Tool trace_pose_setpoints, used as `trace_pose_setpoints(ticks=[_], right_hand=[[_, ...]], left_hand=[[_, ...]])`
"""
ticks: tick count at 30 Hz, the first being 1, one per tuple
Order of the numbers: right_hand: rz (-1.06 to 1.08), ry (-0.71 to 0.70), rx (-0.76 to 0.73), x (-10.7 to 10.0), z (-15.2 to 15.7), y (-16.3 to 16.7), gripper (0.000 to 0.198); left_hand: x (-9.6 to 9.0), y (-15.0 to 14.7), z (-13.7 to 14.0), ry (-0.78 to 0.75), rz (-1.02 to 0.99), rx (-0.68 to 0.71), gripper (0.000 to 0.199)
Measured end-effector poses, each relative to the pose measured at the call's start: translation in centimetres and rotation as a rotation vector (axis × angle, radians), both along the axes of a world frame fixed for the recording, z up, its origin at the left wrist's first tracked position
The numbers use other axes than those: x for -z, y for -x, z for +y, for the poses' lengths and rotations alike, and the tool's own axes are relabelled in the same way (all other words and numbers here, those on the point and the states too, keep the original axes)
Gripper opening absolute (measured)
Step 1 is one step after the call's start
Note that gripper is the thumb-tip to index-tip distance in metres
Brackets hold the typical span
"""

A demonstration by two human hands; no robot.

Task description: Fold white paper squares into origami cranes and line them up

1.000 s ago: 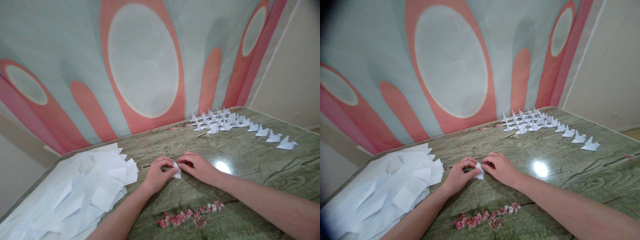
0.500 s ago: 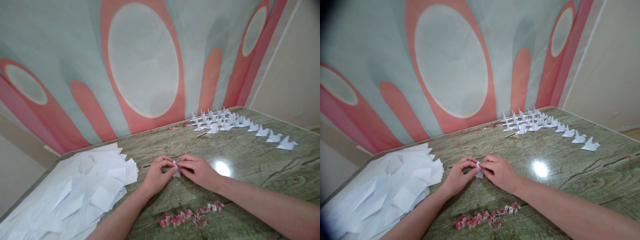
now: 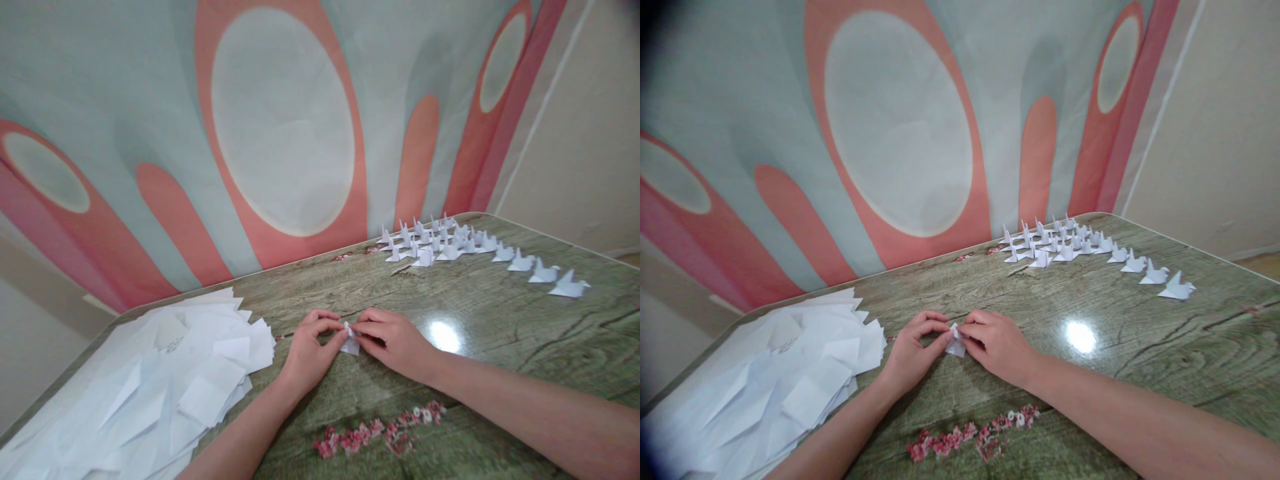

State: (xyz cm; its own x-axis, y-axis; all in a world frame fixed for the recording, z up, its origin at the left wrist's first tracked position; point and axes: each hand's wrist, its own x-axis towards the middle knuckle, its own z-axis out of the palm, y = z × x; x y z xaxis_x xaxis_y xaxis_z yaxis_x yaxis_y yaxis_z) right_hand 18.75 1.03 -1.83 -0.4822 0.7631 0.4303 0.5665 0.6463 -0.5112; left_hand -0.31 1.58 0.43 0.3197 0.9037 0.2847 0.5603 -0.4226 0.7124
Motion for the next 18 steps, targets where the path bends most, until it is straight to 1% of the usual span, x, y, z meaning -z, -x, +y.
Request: trace_pose_setpoints(ticks=[10, 18], right_hand=[[-0.036, -0.038, 0.016, -0.16, -0.07, 0.12, 0.017], [-0.031, -0.034, 0.023, -0.11, -0.07, 0.08, 0.018]], left_hand=[[-0.26, -0.27, -0.14, 0.045, -0.029, 0.019, 0.008], [-0.28, -0.13, -0.09, 0.073, -0.031, 0.042, 0.010]])
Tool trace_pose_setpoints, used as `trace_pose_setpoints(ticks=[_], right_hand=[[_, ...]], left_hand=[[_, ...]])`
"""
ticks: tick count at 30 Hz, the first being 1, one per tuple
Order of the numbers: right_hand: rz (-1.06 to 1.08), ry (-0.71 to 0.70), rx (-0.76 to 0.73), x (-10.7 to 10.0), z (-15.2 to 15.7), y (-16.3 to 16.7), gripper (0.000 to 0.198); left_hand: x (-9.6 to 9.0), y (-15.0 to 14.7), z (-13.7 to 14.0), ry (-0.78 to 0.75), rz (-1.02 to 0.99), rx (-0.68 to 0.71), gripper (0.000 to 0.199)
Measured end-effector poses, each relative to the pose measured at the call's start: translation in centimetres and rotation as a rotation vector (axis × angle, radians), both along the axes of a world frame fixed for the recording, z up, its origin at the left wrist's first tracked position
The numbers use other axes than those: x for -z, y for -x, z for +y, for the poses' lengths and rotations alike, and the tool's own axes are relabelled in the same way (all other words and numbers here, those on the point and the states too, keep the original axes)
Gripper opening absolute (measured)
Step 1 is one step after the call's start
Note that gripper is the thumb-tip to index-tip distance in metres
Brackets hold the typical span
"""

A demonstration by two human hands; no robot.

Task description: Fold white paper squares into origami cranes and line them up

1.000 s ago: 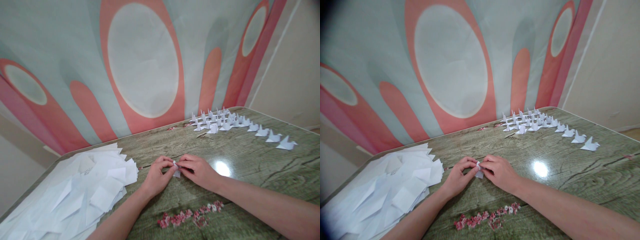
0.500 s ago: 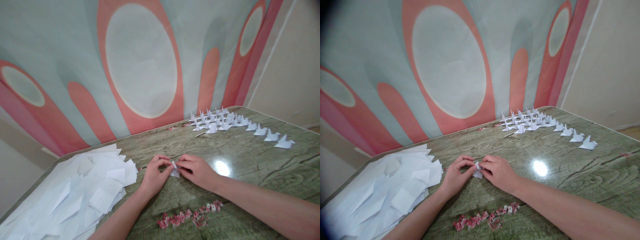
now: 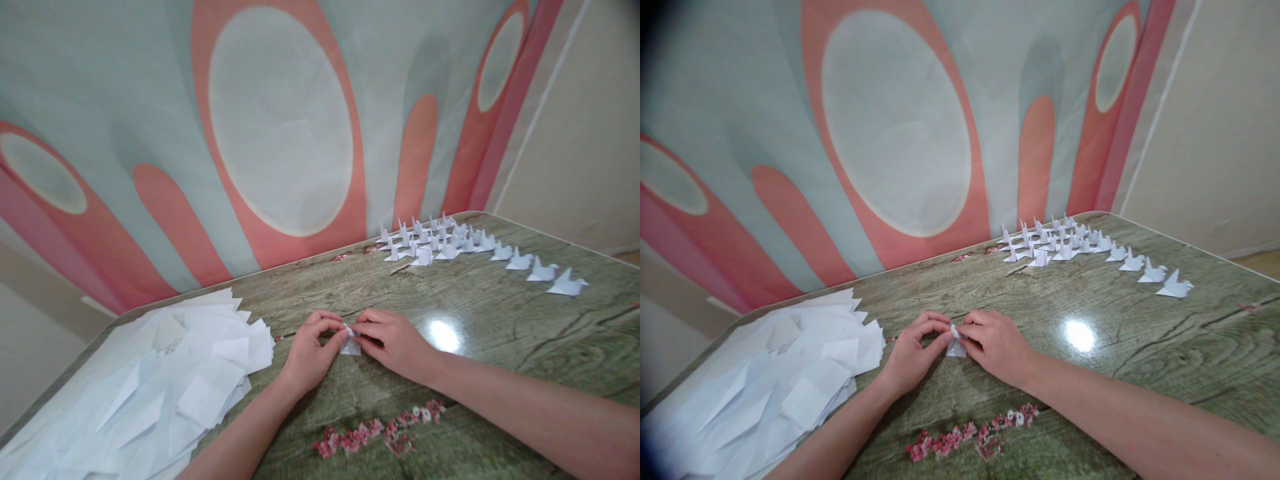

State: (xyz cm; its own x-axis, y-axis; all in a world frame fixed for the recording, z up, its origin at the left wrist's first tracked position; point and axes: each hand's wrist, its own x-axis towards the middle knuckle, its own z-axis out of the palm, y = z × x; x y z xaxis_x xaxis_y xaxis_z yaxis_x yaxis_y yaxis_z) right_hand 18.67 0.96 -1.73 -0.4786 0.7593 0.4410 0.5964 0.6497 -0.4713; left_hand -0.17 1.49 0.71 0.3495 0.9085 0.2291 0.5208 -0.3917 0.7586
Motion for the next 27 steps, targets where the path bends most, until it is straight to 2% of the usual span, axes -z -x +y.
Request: trace_pose_setpoints(ticks=[23, 27], right_hand=[[-0.014, 0.004, -0.017, 0.02, 0.03, 0.04, 0.020], [-0.020, 0.008, -0.012, -0.03, 0.03, 0.03, 0.020]], left_hand=[[0.17, 0.09, 0.09, 0.012, -0.025, 0.028, 0.004], [0.49, 0.23, 0.10, 0.045, -0.031, -0.021, 0.012]])
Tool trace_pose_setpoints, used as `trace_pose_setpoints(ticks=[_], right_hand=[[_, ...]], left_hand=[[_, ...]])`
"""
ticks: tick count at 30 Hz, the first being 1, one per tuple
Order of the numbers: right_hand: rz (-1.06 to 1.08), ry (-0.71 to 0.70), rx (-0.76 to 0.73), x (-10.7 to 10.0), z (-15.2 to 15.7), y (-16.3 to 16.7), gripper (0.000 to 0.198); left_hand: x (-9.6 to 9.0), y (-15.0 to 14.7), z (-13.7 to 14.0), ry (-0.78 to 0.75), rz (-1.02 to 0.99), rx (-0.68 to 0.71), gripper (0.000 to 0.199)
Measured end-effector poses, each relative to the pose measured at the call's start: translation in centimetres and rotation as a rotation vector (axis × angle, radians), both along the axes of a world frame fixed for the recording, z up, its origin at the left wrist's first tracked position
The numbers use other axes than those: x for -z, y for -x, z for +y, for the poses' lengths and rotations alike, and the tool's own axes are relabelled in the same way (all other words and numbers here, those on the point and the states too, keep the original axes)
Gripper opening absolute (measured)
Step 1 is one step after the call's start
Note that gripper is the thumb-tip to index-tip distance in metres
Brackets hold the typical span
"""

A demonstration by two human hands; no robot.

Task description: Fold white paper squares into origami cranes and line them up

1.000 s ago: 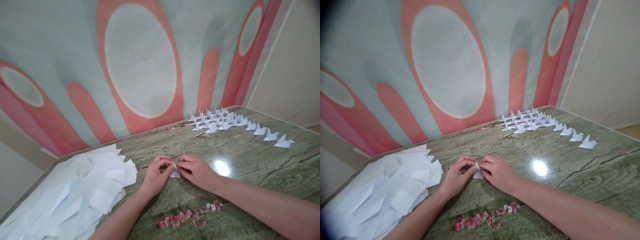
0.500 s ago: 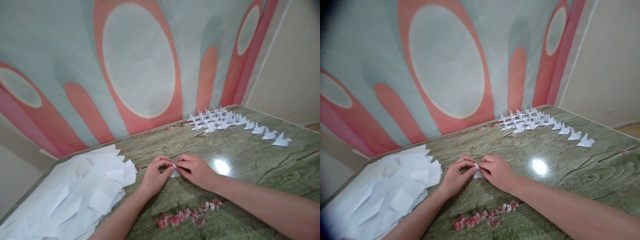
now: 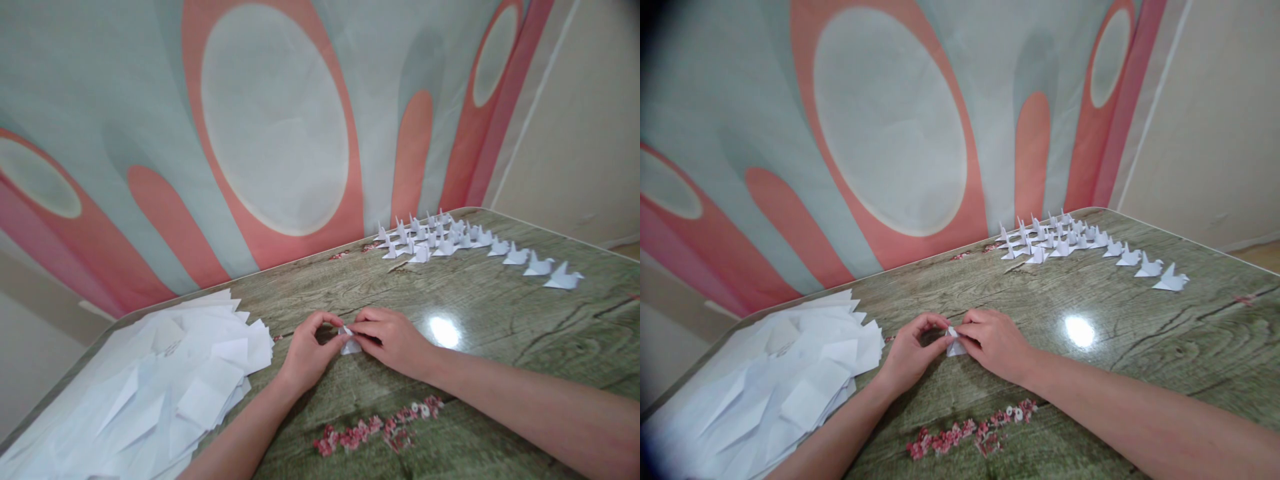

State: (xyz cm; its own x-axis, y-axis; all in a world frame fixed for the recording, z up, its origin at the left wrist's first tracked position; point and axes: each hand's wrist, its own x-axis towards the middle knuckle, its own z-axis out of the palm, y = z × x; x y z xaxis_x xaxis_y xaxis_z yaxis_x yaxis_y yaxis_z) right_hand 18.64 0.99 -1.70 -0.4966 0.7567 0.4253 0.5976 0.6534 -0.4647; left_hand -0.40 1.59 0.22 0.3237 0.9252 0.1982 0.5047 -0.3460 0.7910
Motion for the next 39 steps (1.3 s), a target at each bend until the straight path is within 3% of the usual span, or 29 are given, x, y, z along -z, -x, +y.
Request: trace_pose_setpoints(ticks=[11, 18, 27, 39], right_hand=[[-0.022, -0.019, 0.004, 0.2, 0.0, 0.0, 0.018], [-0.030, -0.028, 0.026, 0.3, 0.1, 0.1, 0.017], [-0.020, -0.015, 0.028, 0.5, 0.1, 0.0, 0.014], [0.081, -0.020, 0.036, 0.5, 0.1, 0.0, 0.012]], left_hand=[[-0.4, -0.4, -0.4, -0.025, 0.102, -0.033, 0.020], [-0.1, -0.6, -0.5, -0.099, 0.103, 0.034, 0.009], [0.6, 0.1, -0.3, -0.174, 0.166, 0.089, 0.015], [0.5, 0.1, 0.1, -0.187, -0.006, 0.137, 0.023]])
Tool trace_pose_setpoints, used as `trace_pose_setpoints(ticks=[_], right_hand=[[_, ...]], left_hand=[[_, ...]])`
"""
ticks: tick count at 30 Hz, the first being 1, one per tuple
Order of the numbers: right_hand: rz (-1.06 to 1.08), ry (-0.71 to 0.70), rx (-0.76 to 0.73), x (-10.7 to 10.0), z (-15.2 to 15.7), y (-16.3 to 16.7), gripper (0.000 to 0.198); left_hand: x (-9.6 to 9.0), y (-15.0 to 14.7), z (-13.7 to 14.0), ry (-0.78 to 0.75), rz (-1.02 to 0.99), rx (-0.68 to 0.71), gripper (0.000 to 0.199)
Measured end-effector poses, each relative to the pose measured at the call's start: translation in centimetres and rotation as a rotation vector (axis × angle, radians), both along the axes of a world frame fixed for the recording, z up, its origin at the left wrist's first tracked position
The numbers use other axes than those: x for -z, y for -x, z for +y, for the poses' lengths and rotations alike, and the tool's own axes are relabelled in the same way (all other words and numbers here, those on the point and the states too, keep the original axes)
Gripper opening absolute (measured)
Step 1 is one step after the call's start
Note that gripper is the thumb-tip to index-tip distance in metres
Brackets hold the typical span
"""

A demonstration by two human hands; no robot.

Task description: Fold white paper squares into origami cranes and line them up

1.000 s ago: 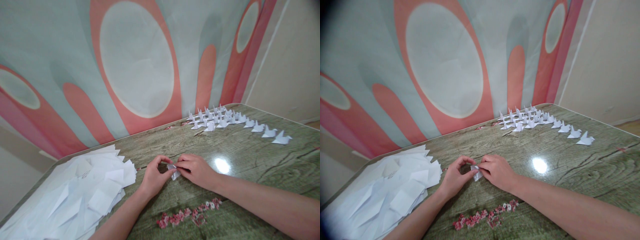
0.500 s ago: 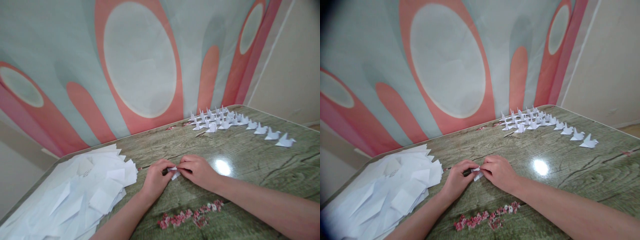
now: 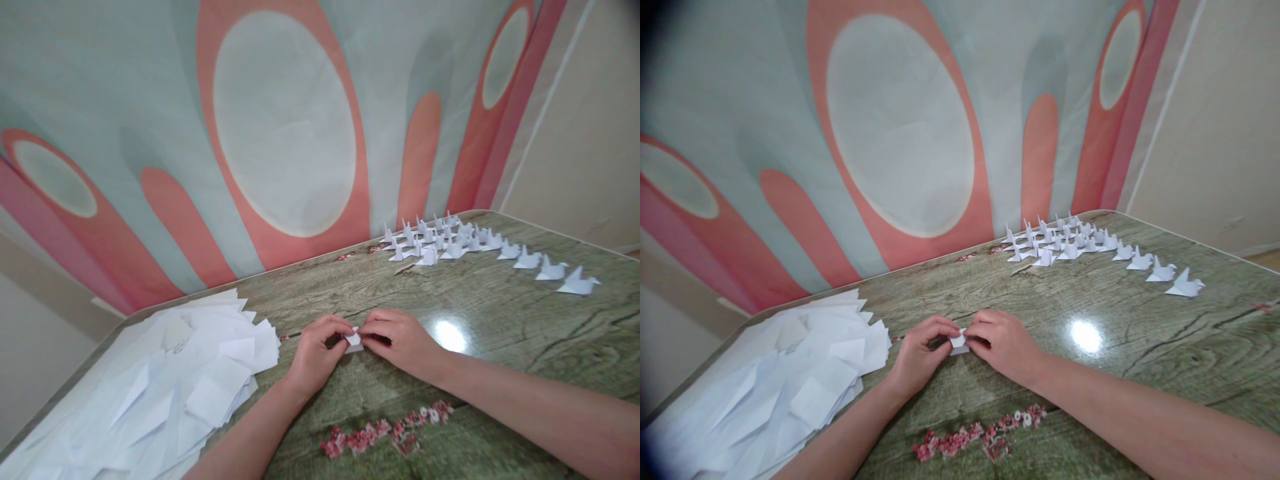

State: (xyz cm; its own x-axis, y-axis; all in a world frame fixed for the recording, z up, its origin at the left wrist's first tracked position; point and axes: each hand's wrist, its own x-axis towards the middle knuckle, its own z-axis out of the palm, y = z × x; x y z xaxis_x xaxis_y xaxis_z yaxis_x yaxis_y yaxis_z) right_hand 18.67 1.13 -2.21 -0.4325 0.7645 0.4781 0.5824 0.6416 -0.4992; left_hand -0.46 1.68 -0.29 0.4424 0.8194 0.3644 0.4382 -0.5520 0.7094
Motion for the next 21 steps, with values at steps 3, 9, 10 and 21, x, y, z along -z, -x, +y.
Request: trace_pose_setpoints(ticks=[3, 9, 10, 21], right_hand=[[0.069, 0.006, -0.005, -0.24, -0.13, -0.15, 0.013], [0.195, -0.008, -0.069, -0.53, -0.26, -0.32, 0.018], [0.206, -0.014, -0.075, -0.56, -0.27, -0.33, 0.019], [0.296, 0.052, -0.139, -0.50, -0.26, -0.38, 0.018]], left_hand=[[-0.11, 0.04, 0.00, -0.020, -0.048, 0.003, 0.026], [-0.27, 0.09, -0.18, -0.093, -0.107, 0.017, 0.013], [-0.29, 0.09, -0.21, -0.101, -0.110, 0.017, 0.012], [-0.41, 0.06, -0.23, -0.083, -0.122, 0.026, 0.011]])
